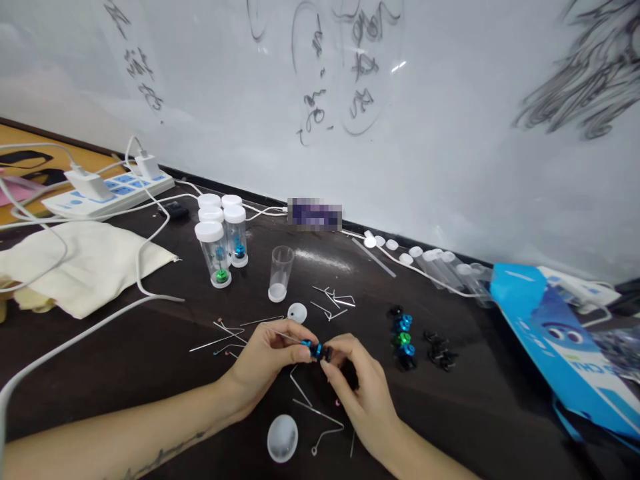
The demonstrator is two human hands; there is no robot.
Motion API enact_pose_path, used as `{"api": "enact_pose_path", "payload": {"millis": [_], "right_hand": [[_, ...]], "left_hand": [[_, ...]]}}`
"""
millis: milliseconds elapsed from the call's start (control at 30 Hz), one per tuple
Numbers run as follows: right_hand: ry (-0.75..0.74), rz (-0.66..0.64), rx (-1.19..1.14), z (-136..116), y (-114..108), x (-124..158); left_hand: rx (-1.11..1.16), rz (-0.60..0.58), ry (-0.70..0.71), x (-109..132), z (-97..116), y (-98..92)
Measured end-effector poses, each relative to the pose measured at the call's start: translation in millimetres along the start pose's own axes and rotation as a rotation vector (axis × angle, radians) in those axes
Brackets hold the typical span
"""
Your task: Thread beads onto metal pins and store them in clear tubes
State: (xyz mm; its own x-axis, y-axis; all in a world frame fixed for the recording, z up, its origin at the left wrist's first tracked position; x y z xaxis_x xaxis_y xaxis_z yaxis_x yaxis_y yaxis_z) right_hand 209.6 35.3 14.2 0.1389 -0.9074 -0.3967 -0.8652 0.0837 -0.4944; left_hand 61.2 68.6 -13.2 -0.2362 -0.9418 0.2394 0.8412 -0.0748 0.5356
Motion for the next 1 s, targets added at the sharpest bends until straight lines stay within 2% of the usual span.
{"api": "enact_pose_path", "payload": {"millis": [100, 333, 533, 800, 1000], "right_hand": [[-0.003, 0.005, -0.016, -0.6, -0.3, 1.1], [-0.009, -0.071, 0.063, -2.0, 0.2, 1.4], [-0.071, 0.004, 0.048, -1.7, 0.9, 4.5], [0.032, -0.089, 0.063, 2.0, 2.9, 2.0], [0.092, -0.110, -0.012, 6.4, 4.0, 1.3]], "left_hand": [[-0.028, -0.006, -0.001, 1.0, 0.1, 1.1], [-0.111, -0.056, 0.018, 2.3, -2.5, 2.8], [-0.088, -0.011, 0.023, -0.4, -2.9, -1.1], [-0.098, -0.072, 0.013, 2.9, -3.8, 2.3], [-0.077, -0.039, 0.005, 2.2, -4.1, 0.2]]}}
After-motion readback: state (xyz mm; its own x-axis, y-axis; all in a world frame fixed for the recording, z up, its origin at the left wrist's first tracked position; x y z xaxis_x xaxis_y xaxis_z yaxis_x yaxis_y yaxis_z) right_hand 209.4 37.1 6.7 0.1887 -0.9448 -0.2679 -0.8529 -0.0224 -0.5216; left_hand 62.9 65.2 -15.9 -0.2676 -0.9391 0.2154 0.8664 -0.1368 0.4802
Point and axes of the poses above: each hand's wrist, its own x-axis away from the middle knuckle, its own y-axis out of the palm, z = x × y, the point moved 5 cm from there along -x, towards the middle knuckle, and after that the axes turned 10 degrees about z, right-handed, at the moved point
